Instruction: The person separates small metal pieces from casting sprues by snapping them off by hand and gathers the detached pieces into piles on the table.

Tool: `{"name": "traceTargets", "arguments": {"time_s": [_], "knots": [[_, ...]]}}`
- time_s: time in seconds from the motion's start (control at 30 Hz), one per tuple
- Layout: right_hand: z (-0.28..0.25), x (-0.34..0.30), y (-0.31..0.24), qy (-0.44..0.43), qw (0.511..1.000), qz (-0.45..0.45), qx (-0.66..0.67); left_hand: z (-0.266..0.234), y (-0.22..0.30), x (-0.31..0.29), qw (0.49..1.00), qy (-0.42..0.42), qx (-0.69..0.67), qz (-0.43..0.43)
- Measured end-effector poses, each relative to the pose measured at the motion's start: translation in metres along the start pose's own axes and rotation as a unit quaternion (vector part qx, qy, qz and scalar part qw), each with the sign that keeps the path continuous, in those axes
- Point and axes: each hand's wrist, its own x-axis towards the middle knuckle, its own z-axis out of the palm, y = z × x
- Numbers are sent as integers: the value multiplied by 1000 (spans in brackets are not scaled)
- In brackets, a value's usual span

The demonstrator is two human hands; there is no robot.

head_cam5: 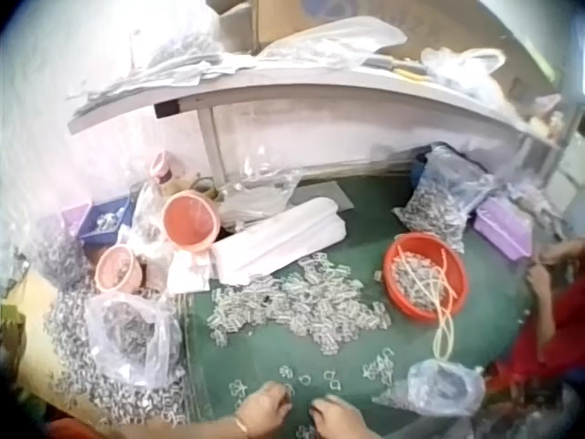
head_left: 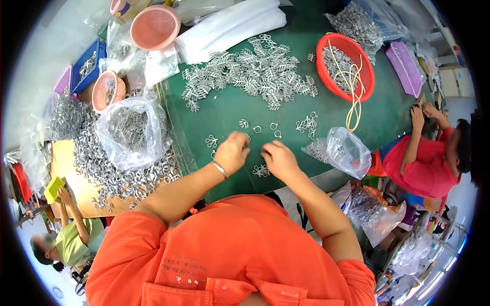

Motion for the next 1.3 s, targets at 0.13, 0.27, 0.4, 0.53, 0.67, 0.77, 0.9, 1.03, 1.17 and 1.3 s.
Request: {"name": "traceTargets", "arguments": {"time_s": [0.13, 0.27, 0.4, 0.53, 0.67, 0.77, 0.9, 1.03, 1.17, 1.3], "knots": [[26, 35, -10, 121, 988, -88, 24, -4, -7, 16, 996, 16, 61, -57], [26, 40, -7, 52, 992, -25, 113, -3, -23, 14, 999, 9, 22, -45], [23, 30, 0, 61, 973, 37, 220, -9, -23, 7, 989, 0, -95, -113], [20, 27, -2, 99, 975, 12, 198, -12, -27, 4, 975, -3, -158, -158], [25, 40, -8, 148, 981, -75, 103, -9, -25, 7, 996, 17, -72, -59], [28, 50, -4, 206, 978, -42, 14, -1, -18, 17, 999, 36, -17, 4], [26, 54, 2, 176, 982, -63, -33, 4, -14, 23, 998, 38, 54, 11], [10, 46, 10, 162, 985, -58, -34, 1, -16, 25, 998, 14, 55, 15], [-26, 32, 48, 254, 954, 78, 137, -7, -15, 14, 996, -2, -75, -49], [-37, 20, 54, 188, 980, 50, 37, -5, -8, 21, 993, 6, -99, -57]]}}
